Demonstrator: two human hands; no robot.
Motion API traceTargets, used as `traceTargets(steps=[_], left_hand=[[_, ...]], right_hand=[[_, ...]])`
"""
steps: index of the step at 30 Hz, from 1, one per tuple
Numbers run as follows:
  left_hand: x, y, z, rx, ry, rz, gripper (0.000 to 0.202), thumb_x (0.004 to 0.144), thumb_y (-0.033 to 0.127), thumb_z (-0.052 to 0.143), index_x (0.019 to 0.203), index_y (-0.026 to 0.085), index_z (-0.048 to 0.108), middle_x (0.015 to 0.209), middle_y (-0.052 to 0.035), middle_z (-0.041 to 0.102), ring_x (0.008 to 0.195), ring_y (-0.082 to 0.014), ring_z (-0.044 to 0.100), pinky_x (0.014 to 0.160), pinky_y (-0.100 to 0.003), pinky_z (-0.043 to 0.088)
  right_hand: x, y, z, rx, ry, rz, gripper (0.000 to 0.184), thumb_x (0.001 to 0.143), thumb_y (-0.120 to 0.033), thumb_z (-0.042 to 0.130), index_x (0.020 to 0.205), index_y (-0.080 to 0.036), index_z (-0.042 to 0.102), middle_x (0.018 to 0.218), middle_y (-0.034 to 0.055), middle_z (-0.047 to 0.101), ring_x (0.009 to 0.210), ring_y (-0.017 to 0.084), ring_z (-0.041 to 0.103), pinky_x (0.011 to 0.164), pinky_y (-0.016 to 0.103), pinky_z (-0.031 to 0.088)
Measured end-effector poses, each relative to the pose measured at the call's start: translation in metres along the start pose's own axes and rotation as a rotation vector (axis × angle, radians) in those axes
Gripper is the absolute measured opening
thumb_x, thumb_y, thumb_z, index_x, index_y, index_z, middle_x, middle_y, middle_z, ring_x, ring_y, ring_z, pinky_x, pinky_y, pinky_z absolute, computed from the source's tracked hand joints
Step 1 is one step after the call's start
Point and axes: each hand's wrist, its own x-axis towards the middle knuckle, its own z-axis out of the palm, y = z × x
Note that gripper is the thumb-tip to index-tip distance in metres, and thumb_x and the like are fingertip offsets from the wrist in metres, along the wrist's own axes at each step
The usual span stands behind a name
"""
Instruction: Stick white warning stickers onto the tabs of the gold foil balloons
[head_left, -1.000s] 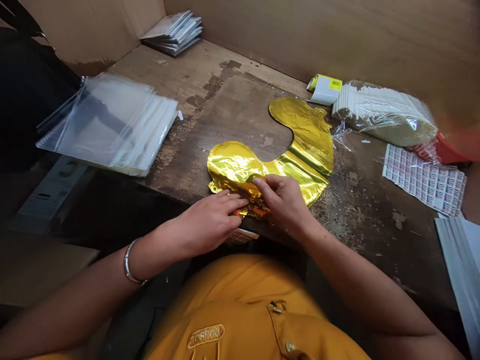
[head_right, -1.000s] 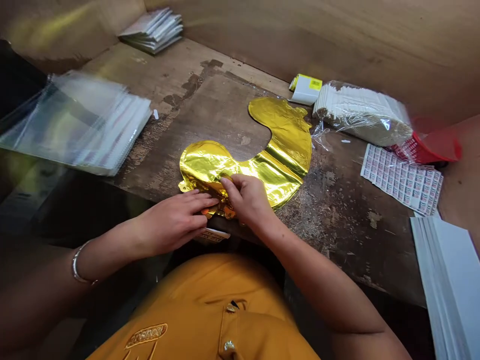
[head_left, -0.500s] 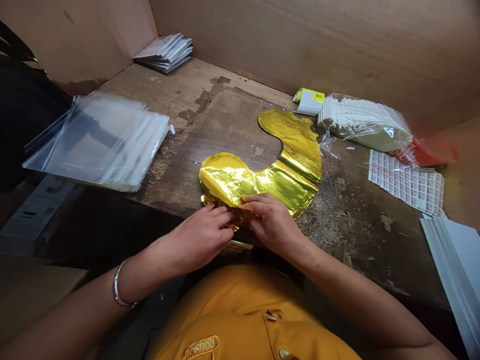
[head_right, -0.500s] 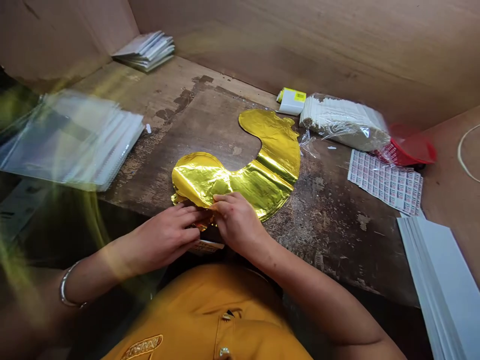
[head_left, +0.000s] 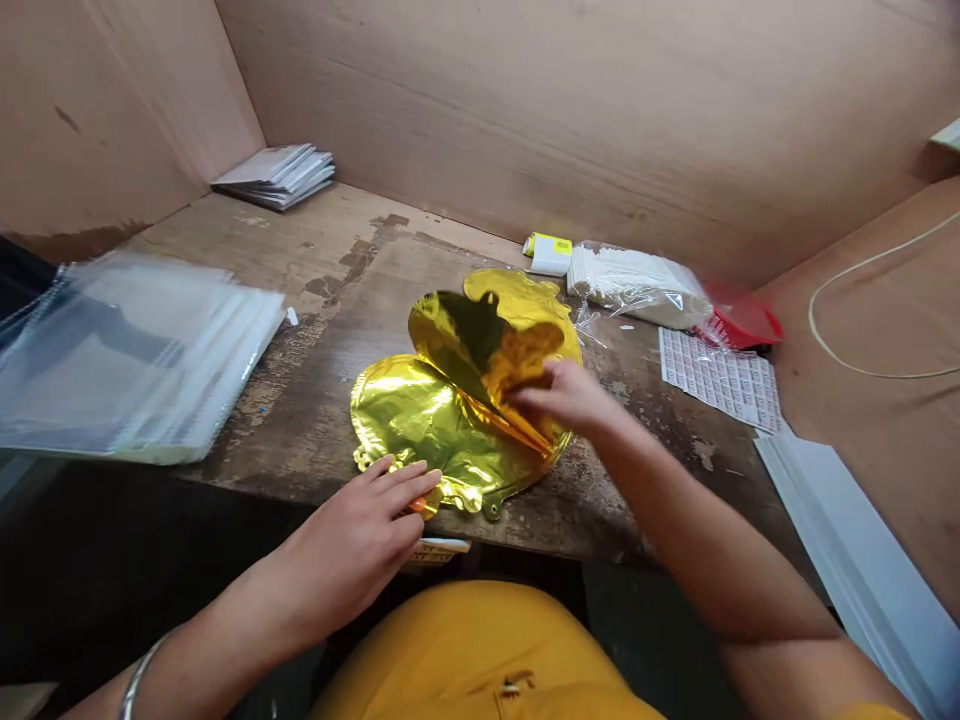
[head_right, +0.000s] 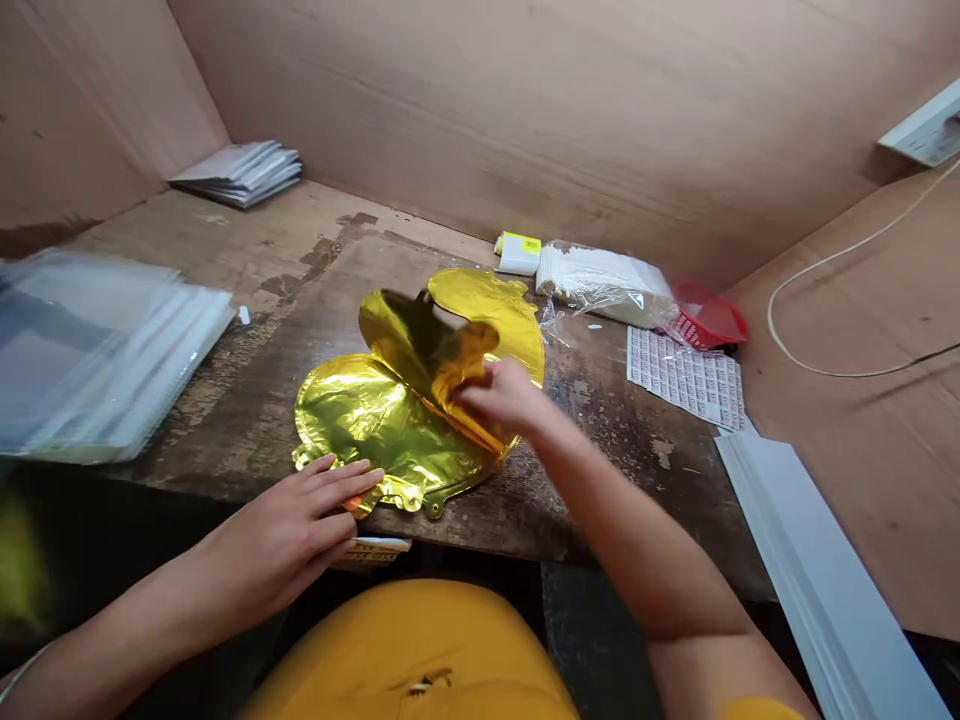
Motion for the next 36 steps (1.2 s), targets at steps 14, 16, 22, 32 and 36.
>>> traceTargets(steps=[14, 16, 22, 32, 36], left_hand=[[0.0, -0.001, 0.005, -0.001, 0.056, -0.013, 0.021, 0.093, 0.018, 0.046, 0.084, 0.021, 0.065, 0.136, -0.0043, 0.057, 0.126, -0.0247, 0.054, 0.11, -0.049, 0.034], [0.002, 0.001, 0.002, 0.027, 0.046, -0.007, 0.016, 0.09, 0.017, 0.051, 0.082, 0.019, 0.065, 0.135, -0.0062, 0.058, 0.124, -0.0258, 0.055, 0.11, -0.049, 0.033], [0.003, 0.029, -0.024, 0.13, 0.134, -0.037, 0.017, 0.089, 0.018, 0.052, 0.081, 0.017, 0.066, 0.124, -0.0093, 0.065, 0.111, -0.027, 0.062, 0.106, -0.05, 0.031], [-0.016, 0.037, -0.043, -0.439, 0.104, -0.503, 0.02, 0.082, 0.038, 0.063, 0.084, 0.02, 0.072, 0.071, 0.0009, 0.07, 0.067, -0.0156, 0.061, 0.073, -0.032, 0.045], [-0.024, 0.026, -0.035, -1.077, 0.09, -0.825, 0.024, 0.069, 0.036, 0.074, 0.083, 0.017, 0.072, 0.074, -0.0017, 0.073, 0.065, -0.0154, 0.065, 0.059, -0.024, 0.051]], right_hand=[[0.048, 0.028, -0.025, -0.508, 0.336, -0.074, 0.027, 0.085, -0.026, 0.054, 0.107, -0.017, 0.067, 0.11, 0.0129, 0.068, 0.104, 0.027, 0.055, 0.092, 0.038, 0.04], [0.03, 0.026, -0.008, -0.534, 0.237, -0.099, 0.025, 0.082, -0.031, 0.06, 0.1, -0.018, 0.07, 0.098, 0.0122, 0.071, 0.094, 0.027, 0.058, 0.087, 0.039, 0.043], [-0.056, -0.025, 0.006, -0.408, 0.318, -0.305, 0.037, 0.095, -0.032, 0.039, 0.119, -0.014, 0.061, 0.121, 0.0154, 0.064, 0.114, 0.029, 0.055, 0.098, 0.044, 0.038], [-0.117, -0.051, 0.046, 0.205, -0.337, -0.158, 0.019, 0.086, -0.032, 0.059, 0.074, -0.018, 0.066, 0.062, -0.0022, 0.06, 0.057, 0.01, 0.051, 0.053, 0.021, 0.038], [-0.113, -0.043, 0.052, 0.321, -0.333, -0.071, 0.024, 0.084, -0.036, 0.061, 0.071, -0.016, 0.065, 0.06, -0.0015, 0.056, 0.056, 0.01, 0.047, 0.051, 0.022, 0.036]])
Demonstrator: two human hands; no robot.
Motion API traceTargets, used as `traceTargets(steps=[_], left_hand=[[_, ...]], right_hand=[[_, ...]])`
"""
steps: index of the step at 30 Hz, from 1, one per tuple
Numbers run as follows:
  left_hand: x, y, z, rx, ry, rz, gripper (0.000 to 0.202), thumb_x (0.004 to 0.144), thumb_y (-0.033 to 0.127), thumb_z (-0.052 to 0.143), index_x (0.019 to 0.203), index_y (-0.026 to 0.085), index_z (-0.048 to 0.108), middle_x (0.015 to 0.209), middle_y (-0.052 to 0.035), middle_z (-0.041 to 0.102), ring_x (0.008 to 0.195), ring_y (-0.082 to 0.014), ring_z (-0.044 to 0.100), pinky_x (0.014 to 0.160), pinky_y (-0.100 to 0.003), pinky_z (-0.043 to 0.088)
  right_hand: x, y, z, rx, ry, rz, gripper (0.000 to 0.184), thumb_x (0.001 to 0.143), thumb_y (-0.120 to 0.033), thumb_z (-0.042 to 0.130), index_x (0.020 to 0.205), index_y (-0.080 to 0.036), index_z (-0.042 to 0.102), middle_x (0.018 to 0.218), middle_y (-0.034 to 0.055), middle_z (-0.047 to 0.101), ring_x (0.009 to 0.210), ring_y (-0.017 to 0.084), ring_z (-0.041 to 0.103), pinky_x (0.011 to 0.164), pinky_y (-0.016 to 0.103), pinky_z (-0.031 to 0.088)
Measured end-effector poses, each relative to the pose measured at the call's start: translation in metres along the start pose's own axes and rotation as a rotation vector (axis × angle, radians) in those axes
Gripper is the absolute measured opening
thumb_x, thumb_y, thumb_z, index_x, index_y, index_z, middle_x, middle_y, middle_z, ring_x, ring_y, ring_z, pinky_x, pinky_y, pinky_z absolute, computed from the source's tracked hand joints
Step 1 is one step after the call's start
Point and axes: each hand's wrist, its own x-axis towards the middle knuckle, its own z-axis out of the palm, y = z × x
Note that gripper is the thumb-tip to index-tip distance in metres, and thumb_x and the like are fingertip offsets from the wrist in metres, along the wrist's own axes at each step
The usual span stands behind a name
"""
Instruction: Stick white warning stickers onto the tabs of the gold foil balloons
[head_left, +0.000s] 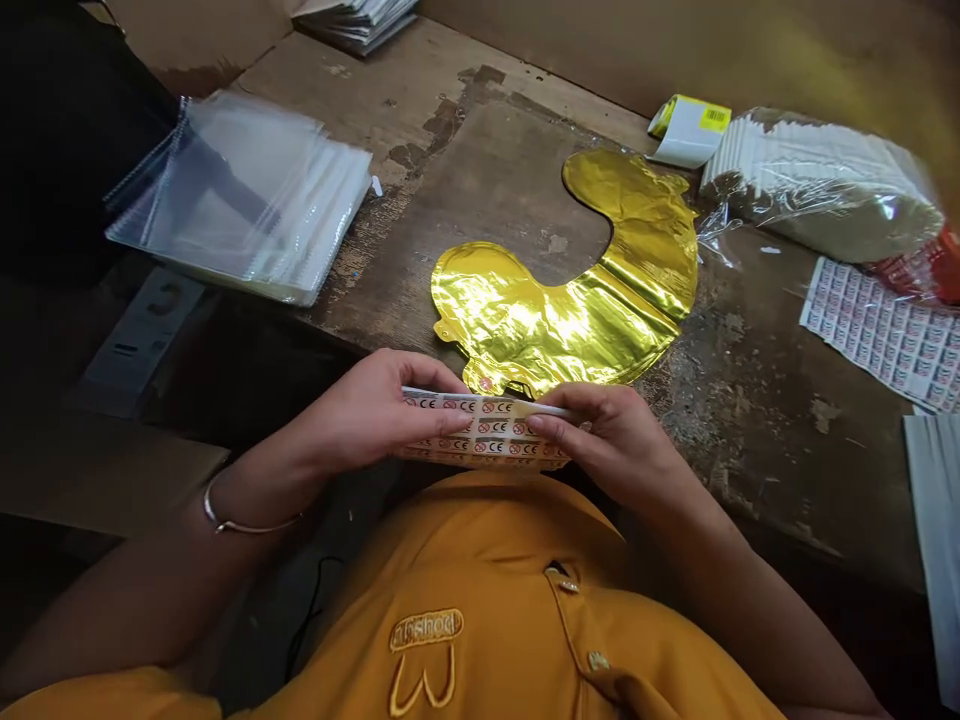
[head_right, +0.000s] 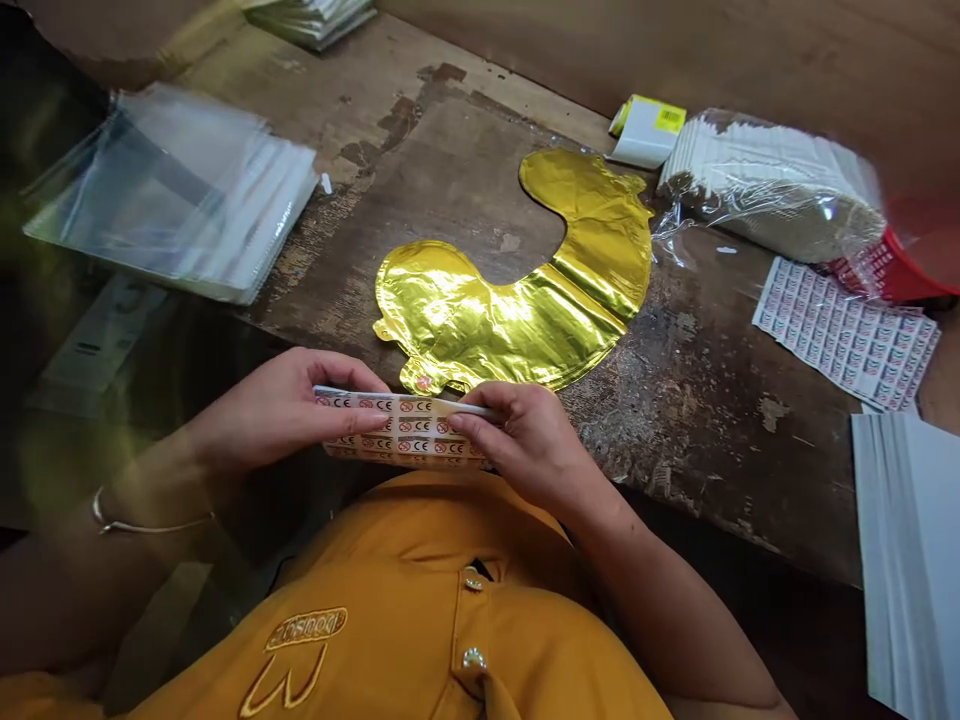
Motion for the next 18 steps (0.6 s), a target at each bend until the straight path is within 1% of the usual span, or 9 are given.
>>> traceTargets(steps=[2, 4, 5, 7, 9, 10, 12, 15, 18], left_hand=[[0.003, -0.008, 0.002, -0.219, -0.005, -0.097, 0.03, 0.064, 0.035, 0.079, 0.084, 0.015, 0.072, 0.074, -0.0025, 0.073, 0.062, -0.0148, 0.065, 0.058, -0.024, 0.053], [0.004, -0.017, 0.008, -0.344, 0.008, -0.118, 0.032, 0.063, 0.035, 0.08, 0.086, 0.014, 0.071, 0.076, -0.0033, 0.073, 0.064, -0.0142, 0.066, 0.061, -0.025, 0.054], [0.004, -0.02, 0.011, -0.371, 0.023, -0.115, 0.032, 0.064, 0.035, 0.08, 0.086, 0.014, 0.071, 0.076, -0.0032, 0.073, 0.065, -0.0134, 0.066, 0.062, -0.024, 0.054], [0.003, -0.025, 0.016, -0.366, 0.044, -0.109, 0.029, 0.066, 0.036, 0.08, 0.084, 0.014, 0.071, 0.075, -0.002, 0.073, 0.064, -0.0116, 0.064, 0.061, -0.021, 0.052], [0.001, -0.027, 0.02, -0.344, 0.052, -0.116, 0.028, 0.068, 0.037, 0.079, 0.083, 0.014, 0.071, 0.074, -0.001, 0.072, 0.064, -0.0108, 0.063, 0.059, -0.02, 0.05], [0.0, -0.027, 0.021, -0.337, 0.054, -0.115, 0.028, 0.069, 0.037, 0.078, 0.084, 0.015, 0.071, 0.074, -0.0009, 0.072, 0.064, -0.0108, 0.063, 0.06, -0.02, 0.05], [-0.001, -0.027, 0.023, -0.315, 0.059, -0.1, 0.027, 0.071, 0.038, 0.076, 0.085, 0.015, 0.071, 0.076, -0.0009, 0.073, 0.066, -0.0113, 0.064, 0.062, -0.021, 0.051], [-0.002, -0.026, 0.024, -0.265, 0.066, -0.039, 0.023, 0.075, 0.036, 0.074, 0.084, 0.015, 0.072, 0.077, -0.0008, 0.073, 0.068, -0.0121, 0.065, 0.065, -0.021, 0.052], [-0.001, -0.027, 0.025, -0.276, 0.052, -0.02, 0.021, 0.076, 0.035, 0.073, 0.085, 0.016, 0.073, 0.079, -0.0006, 0.074, 0.071, -0.0128, 0.066, 0.067, -0.021, 0.053]], right_hand=[[-0.002, 0.002, 0.003, -0.018, 0.023, 0.005, 0.025, 0.084, -0.037, 0.061, 0.071, -0.016, 0.065, 0.06, -0.0013, 0.057, 0.056, 0.01, 0.047, 0.052, 0.022, 0.037], [-0.005, 0.005, 0.006, -0.064, 0.033, 0.009, 0.024, 0.085, -0.037, 0.06, 0.073, -0.017, 0.066, 0.061, -0.001, 0.059, 0.057, 0.011, 0.049, 0.053, 0.023, 0.038], [-0.007, 0.005, 0.008, -0.099, 0.037, 0.007, 0.023, 0.085, -0.037, 0.06, 0.074, -0.018, 0.066, 0.062, -0.0007, 0.061, 0.057, 0.011, 0.051, 0.054, 0.024, 0.039], [-0.011, 0.004, 0.011, -0.228, 0.098, -0.051, 0.018, 0.087, -0.034, 0.058, 0.081, -0.019, 0.068, 0.071, 0.0014, 0.067, 0.064, 0.014, 0.057, 0.06, 0.026, 0.043], [-0.013, 0.001, 0.014, -0.396, 0.215, -0.189, 0.016, 0.087, -0.031, 0.058, 0.093, -0.02, 0.068, 0.086, 0.0052, 0.07, 0.078, 0.019, 0.061, 0.07, 0.031, 0.047], [-0.013, -0.002, 0.015, -0.467, 0.271, -0.268, 0.018, 0.087, -0.03, 0.058, 0.1, -0.02, 0.067, 0.093, 0.0072, 0.071, 0.085, 0.021, 0.061, 0.076, 0.034, 0.047], [-0.012, -0.006, 0.018, -0.536, 0.32, -0.384, 0.021, 0.088, -0.028, 0.058, 0.106, -0.019, 0.065, 0.1, 0.0089, 0.07, 0.093, 0.022, 0.06, 0.082, 0.036, 0.048], [-0.009, -0.006, 0.024, -0.505, 0.291, -0.418, 0.016, 0.089, -0.026, 0.058, 0.101, -0.019, 0.067, 0.094, 0.0063, 0.071, 0.088, 0.018, 0.062, 0.08, 0.033, 0.049], [-0.006, -0.002, 0.03, -0.443, 0.314, -0.402, 0.011, 0.088, -0.024, 0.06, 0.094, -0.021, 0.068, 0.088, 0.0031, 0.072, 0.082, 0.016, 0.063, 0.077, 0.031, 0.05]])
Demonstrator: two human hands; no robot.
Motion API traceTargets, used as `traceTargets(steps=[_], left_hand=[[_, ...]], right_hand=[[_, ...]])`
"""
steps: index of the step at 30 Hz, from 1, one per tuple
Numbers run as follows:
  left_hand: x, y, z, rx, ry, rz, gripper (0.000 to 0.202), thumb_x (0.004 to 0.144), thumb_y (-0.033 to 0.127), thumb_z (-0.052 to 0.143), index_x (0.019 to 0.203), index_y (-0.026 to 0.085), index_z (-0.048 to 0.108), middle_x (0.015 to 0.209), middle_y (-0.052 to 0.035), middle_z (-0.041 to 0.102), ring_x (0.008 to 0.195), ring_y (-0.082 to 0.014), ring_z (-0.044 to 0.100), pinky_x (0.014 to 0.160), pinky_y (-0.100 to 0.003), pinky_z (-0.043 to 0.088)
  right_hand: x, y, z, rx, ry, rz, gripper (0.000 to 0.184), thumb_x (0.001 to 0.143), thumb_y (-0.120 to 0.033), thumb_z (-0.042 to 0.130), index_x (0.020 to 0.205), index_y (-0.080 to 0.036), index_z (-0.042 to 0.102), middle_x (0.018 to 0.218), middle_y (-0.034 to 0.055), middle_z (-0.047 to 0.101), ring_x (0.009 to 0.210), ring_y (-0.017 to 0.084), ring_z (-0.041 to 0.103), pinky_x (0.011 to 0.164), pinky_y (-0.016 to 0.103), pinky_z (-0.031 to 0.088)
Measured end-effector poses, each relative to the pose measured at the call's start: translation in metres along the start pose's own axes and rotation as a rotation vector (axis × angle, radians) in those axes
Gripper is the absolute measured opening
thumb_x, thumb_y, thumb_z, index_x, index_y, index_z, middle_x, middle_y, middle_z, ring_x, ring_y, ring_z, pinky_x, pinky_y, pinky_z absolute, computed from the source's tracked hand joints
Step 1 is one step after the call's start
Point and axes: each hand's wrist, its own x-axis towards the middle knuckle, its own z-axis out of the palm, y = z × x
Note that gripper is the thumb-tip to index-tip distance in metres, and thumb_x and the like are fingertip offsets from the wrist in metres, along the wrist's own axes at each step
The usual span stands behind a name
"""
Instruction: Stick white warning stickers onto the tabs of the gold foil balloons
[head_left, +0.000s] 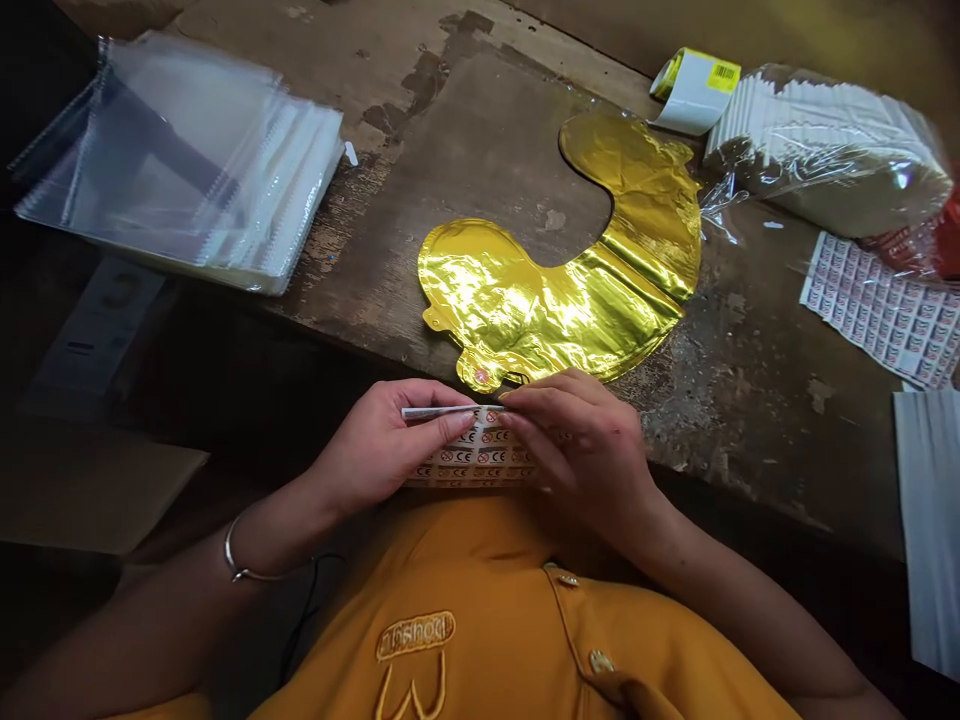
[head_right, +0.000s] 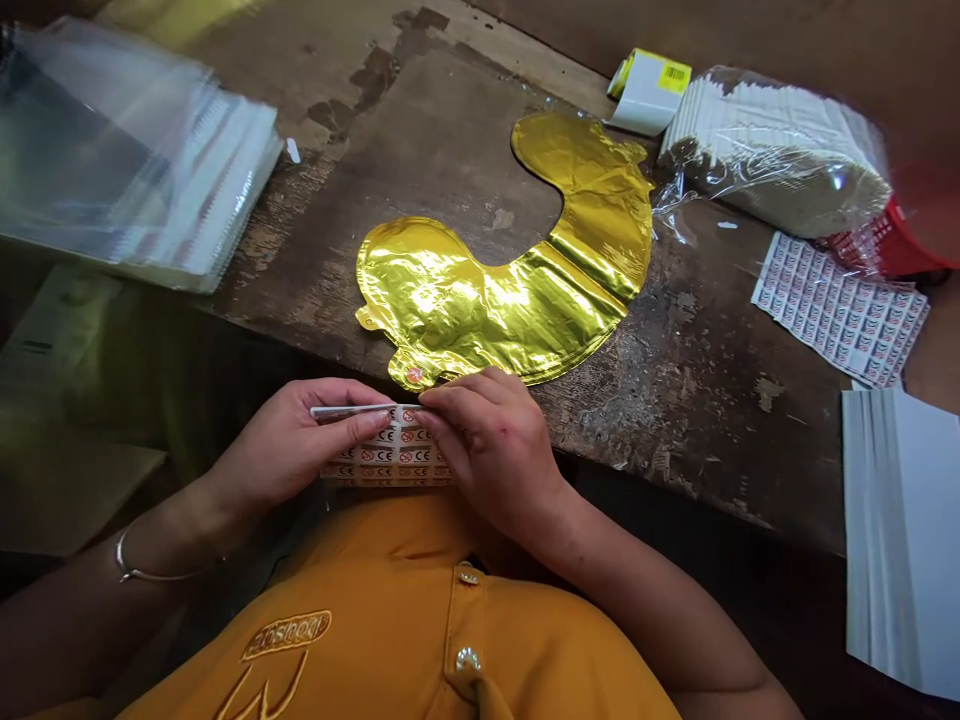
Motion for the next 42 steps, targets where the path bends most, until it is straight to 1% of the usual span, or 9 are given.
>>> traceTargets(steps=[7, 15, 17, 20, 24, 29, 37, 40, 42], left_hand=[[0.002, 0.001, 0.0, -0.045, -0.002, -0.005, 0.017, 0.076, 0.033, 0.074, 0.085, 0.018, 0.074, 0.078, 0.0011, 0.075, 0.07, -0.0099, 0.065, 0.065, -0.016, 0.052], [0.002, -0.003, 0.001, -0.164, -0.019, -0.121, 0.025, 0.074, 0.038, 0.075, 0.083, 0.016, 0.07, 0.072, 0.0011, 0.071, 0.063, -0.0087, 0.062, 0.059, -0.016, 0.051], [0.002, -0.005, 0.0, -0.179, -0.019, -0.122, 0.025, 0.074, 0.039, 0.076, 0.083, 0.016, 0.07, 0.072, 0.0012, 0.071, 0.063, -0.0087, 0.062, 0.06, -0.017, 0.051], [0.003, -0.007, -0.001, -0.174, -0.009, -0.12, 0.024, 0.074, 0.038, 0.076, 0.084, 0.016, 0.071, 0.071, 0.0017, 0.07, 0.063, -0.0081, 0.061, 0.06, -0.017, 0.051], [0.005, -0.008, 0.001, -0.173, -0.005, -0.092, 0.022, 0.074, 0.036, 0.076, 0.083, 0.017, 0.071, 0.071, 0.0018, 0.07, 0.062, -0.0077, 0.061, 0.059, -0.016, 0.05], [0.005, -0.007, 0.002, -0.205, -0.011, -0.106, 0.022, 0.074, 0.036, 0.076, 0.082, 0.016, 0.071, 0.073, 0.0009, 0.071, 0.064, -0.0086, 0.062, 0.061, -0.018, 0.051], [0.006, -0.008, 0.003, -0.193, 0.008, -0.12, 0.023, 0.074, 0.037, 0.075, 0.081, 0.015, 0.069, 0.068, 0.0022, 0.067, 0.06, -0.0079, 0.059, 0.058, -0.017, 0.049], [0.007, -0.01, 0.002, -0.145, 0.018, -0.093, 0.023, 0.077, 0.038, 0.072, 0.084, 0.016, 0.069, 0.069, 0.001, 0.069, 0.061, -0.0101, 0.061, 0.058, -0.02, 0.05], [0.006, -0.01, -0.003, 0.011, 0.064, 0.027, 0.02, 0.08, 0.035, 0.069, 0.085, 0.016, 0.07, 0.074, -0.0009, 0.071, 0.065, -0.0122, 0.064, 0.059, -0.021, 0.052]], right_hand=[[-0.002, 0.004, 0.008, -0.05, 0.18, -0.125, 0.009, 0.082, -0.015, 0.065, 0.087, -0.022, 0.066, 0.083, 0.0005, 0.074, 0.074, 0.015, 0.064, 0.071, 0.031, 0.047], [-0.005, 0.014, 0.009, -0.271, 0.148, -0.431, 0.014, 0.085, -0.015, 0.058, 0.098, -0.017, 0.061, 0.088, 0.0058, 0.072, 0.076, 0.018, 0.06, 0.071, 0.036, 0.042], [-0.003, 0.012, 0.009, -0.251, 0.14, -0.402, 0.013, 0.084, -0.013, 0.058, 0.096, -0.017, 0.06, 0.087, 0.0061, 0.071, 0.077, 0.018, 0.059, 0.072, 0.035, 0.044], [0.001, 0.008, 0.007, -0.164, 0.169, -0.246, 0.012, 0.083, -0.013, 0.061, 0.095, -0.017, 0.06, 0.091, 0.0069, 0.069, 0.084, 0.018, 0.059, 0.077, 0.035, 0.048], [0.004, 0.007, 0.007, -0.073, 0.088, -0.114, 0.013, 0.083, -0.018, 0.065, 0.096, -0.019, 0.064, 0.091, 0.005, 0.07, 0.083, 0.017, 0.059, 0.077, 0.032, 0.049], [0.0, 0.011, 0.009, -0.124, 0.147, -0.194, 0.015, 0.081, -0.013, 0.066, 0.093, -0.021, 0.065, 0.087, 0.0019, 0.073, 0.079, 0.018, 0.059, 0.073, 0.034, 0.046], [-0.006, 0.016, 0.012, -0.286, 0.16, -0.469, 0.016, 0.085, -0.015, 0.056, 0.101, -0.017, 0.061, 0.092, 0.0073, 0.07, 0.08, 0.019, 0.058, 0.07, 0.035, 0.044], [-0.005, 0.009, 0.009, -0.21, 0.179, -0.427, 0.016, 0.083, -0.011, 0.057, 0.098, -0.017, 0.06, 0.09, 0.0074, 0.068, 0.08, 0.019, 0.057, 0.07, 0.035, 0.045], [0.0, 0.005, 0.003, -0.077, 0.205, -0.292, 0.016, 0.081, -0.008, 0.059, 0.093, -0.019, 0.059, 0.087, 0.0051, 0.066, 0.079, 0.017, 0.057, 0.071, 0.033, 0.047]])
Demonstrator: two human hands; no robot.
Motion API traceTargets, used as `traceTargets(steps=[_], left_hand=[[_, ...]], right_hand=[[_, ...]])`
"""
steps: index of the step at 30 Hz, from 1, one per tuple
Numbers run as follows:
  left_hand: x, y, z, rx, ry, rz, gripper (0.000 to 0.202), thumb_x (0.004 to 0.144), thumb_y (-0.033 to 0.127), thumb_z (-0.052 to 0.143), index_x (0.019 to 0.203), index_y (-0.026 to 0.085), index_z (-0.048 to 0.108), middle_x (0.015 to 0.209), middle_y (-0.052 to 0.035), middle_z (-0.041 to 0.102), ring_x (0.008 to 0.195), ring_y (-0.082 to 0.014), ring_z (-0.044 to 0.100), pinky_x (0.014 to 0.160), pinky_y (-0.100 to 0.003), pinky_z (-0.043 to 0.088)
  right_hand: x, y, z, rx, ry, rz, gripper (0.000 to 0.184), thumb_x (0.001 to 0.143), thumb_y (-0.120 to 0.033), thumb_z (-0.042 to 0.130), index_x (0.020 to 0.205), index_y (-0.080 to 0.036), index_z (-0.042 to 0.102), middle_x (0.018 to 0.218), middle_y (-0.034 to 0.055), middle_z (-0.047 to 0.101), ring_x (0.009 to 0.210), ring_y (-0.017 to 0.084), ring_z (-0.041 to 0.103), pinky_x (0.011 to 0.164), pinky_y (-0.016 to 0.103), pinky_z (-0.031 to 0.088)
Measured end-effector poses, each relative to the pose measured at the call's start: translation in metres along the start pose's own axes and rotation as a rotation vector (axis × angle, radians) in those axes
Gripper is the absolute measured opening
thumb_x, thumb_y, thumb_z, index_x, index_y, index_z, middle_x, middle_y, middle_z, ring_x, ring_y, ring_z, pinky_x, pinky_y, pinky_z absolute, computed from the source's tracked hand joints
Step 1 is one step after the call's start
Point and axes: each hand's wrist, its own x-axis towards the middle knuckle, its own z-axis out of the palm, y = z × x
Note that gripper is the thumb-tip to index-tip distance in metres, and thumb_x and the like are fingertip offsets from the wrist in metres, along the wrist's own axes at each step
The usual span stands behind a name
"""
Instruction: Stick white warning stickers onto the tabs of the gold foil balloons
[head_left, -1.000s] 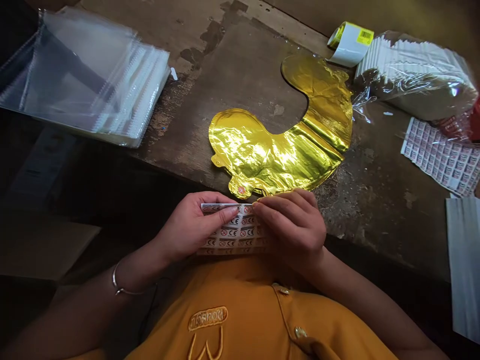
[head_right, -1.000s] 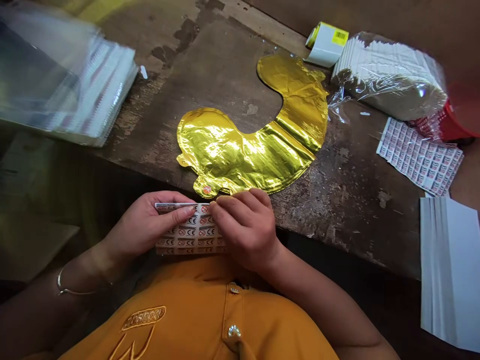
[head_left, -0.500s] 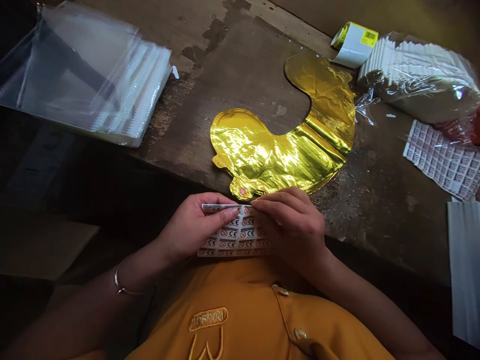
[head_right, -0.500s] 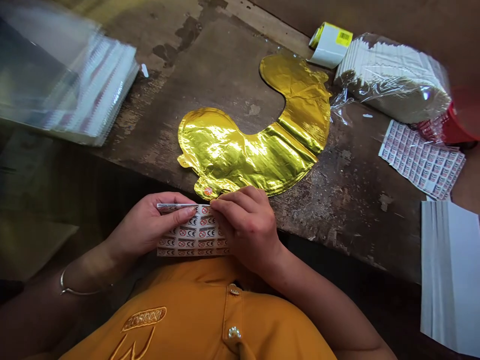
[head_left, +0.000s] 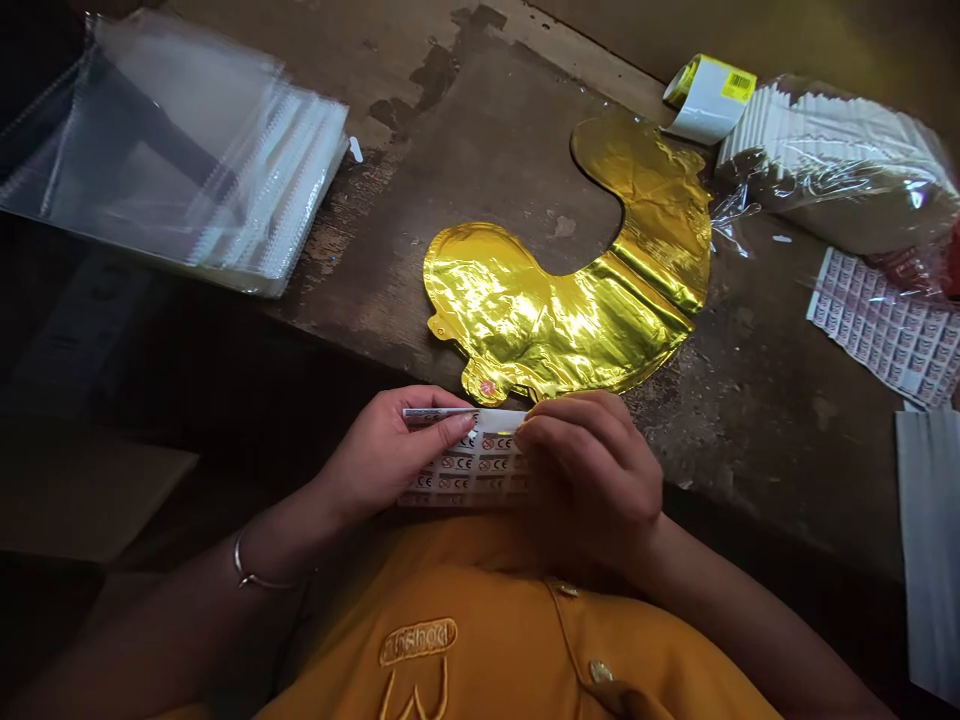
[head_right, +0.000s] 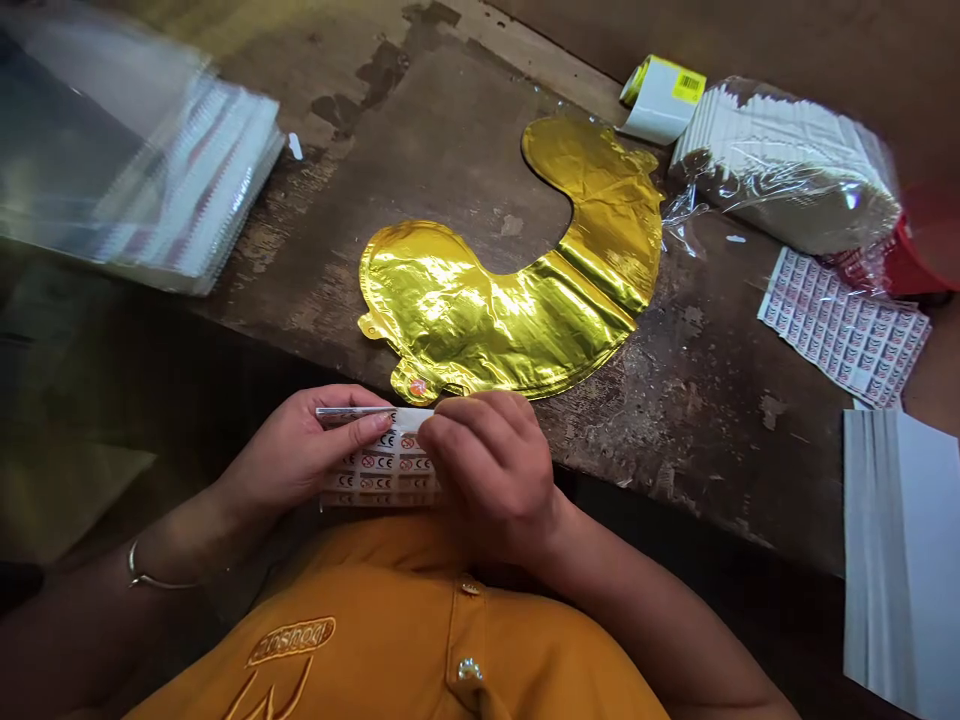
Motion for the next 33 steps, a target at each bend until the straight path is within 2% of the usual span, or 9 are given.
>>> traceTargets(steps=[1, 4, 6, 7, 10, 14, 17, 24, 33], left_hand=[[0.0, 0.0, -0.003, 0.121, 0.032, 0.132, 0.016, 0.082, 0.032, 0.067, 0.085, 0.017, 0.07, 0.077, -0.0017, 0.072, 0.068, -0.0131, 0.066, 0.062, -0.022, 0.053], [0.004, 0.003, -0.014, 0.56, 0.069, 0.705, 0.006, 0.082, 0.021, 0.066, 0.085, 0.02, 0.072, 0.091, -0.0031, 0.074, 0.086, -0.0165, 0.069, 0.081, -0.029, 0.054], [0.01, 0.004, -0.018, 0.814, 0.006, 0.985, 0.009, 0.082, 0.015, 0.065, 0.086, 0.021, 0.071, 0.108, -0.0042, 0.073, 0.106, -0.0202, 0.065, 0.101, -0.037, 0.046], [0.013, 0.004, -0.018, 0.914, -0.032, 1.05, 0.01, 0.084, 0.014, 0.063, 0.087, 0.02, 0.07, 0.115, -0.0047, 0.071, 0.114, -0.0211, 0.062, 0.109, -0.041, 0.039], [0.02, 0.001, -0.017, 1.094, -0.115, 1.08, 0.014, 0.088, 0.012, 0.056, 0.089, 0.019, 0.068, 0.122, -0.0056, 0.067, 0.119, -0.0202, 0.059, 0.116, -0.042, 0.029], [0.023, -0.005, -0.015, 1.146, -0.136, 1.075, 0.015, 0.089, 0.012, 0.055, 0.091, 0.017, 0.069, 0.122, -0.007, 0.067, 0.119, -0.0212, 0.06, 0.116, -0.042, 0.03], [0.022, -0.004, -0.015, 1.132, -0.128, 1.077, 0.015, 0.089, 0.012, 0.055, 0.091, 0.017, 0.069, 0.121, -0.0079, 0.067, 0.118, -0.0218, 0.06, 0.115, -0.042, 0.033], [0.023, 0.0, -0.013, 1.149, -0.133, 1.071, 0.018, 0.09, 0.012, 0.052, 0.09, 0.016, 0.069, 0.12, -0.008, 0.068, 0.115, -0.0233, 0.062, 0.11, -0.045, 0.04], [0.024, 0.001, -0.013, 1.135, -0.153, 1.057, 0.019, 0.09, 0.012, 0.051, 0.093, 0.016, 0.069, 0.12, -0.0087, 0.068, 0.117, -0.0238, 0.061, 0.108, -0.045, 0.043]], right_hand=[[0.005, 0.001, -0.003, 0.047, 0.035, 0.106, 0.015, 0.081, -0.008, 0.06, 0.09, -0.02, 0.059, 0.087, 0.0039, 0.065, 0.08, 0.016, 0.058, 0.072, 0.032, 0.047], [0.023, 0.014, -0.008, 0.14, 0.109, 0.431, 0.006, 0.082, -0.016, 0.064, 0.082, -0.021, 0.062, 0.084, 0.002, 0.063, 0.081, 0.015, 0.059, 0.073, 0.031, 0.047], [0.033, 0.026, -0.005, 0.183, 0.043, 0.554, 0.004, 0.081, -0.021, 0.065, 0.078, -0.021, 0.064, 0.081, 0.0014, 0.064, 0.079, 0.016, 0.06, 0.071, 0.031, 0.047], [0.036, 0.031, -0.002, 0.196, -0.02, 0.563, 0.004, 0.081, -0.021, 0.065, 0.077, -0.021, 0.064, 0.079, 0.0012, 0.064, 0.078, 0.016, 0.06, 0.071, 0.032, 0.047], [0.041, 0.04, 0.01, 0.138, -0.151, 0.501, 0.004, 0.08, -0.02, 0.065, 0.076, -0.019, 0.065, 0.08, 0.002, 0.064, 0.082, 0.017, 0.059, 0.077, 0.034, 0.045], [0.039, 0.042, 0.019, 0.12, -0.175, 0.534, 0.008, 0.08, -0.019, 0.064, 0.073, -0.019, 0.063, 0.074, 0.0015, 0.062, 0.077, 0.017, 0.056, 0.072, 0.032, 0.044], [0.039, 0.042, 0.021, 0.121, -0.225, 0.508, 0.008, 0.08, -0.018, 0.063, 0.072, -0.019, 0.064, 0.073, 0.0015, 0.061, 0.077, 0.017, 0.055, 0.073, 0.032, 0.043], [0.038, 0.045, 0.026, 0.078, -0.245, 0.49, 0.007, 0.08, -0.02, 0.064, 0.073, -0.019, 0.065, 0.074, 0.0022, 0.063, 0.079, 0.018, 0.054, 0.074, 0.033, 0.043], [0.042, 0.047, 0.025, 0.112, -0.258, 0.484, 0.009, 0.08, -0.02, 0.063, 0.071, -0.018, 0.065, 0.07, 0.0012, 0.063, 0.074, 0.016, 0.054, 0.07, 0.031, 0.041]])
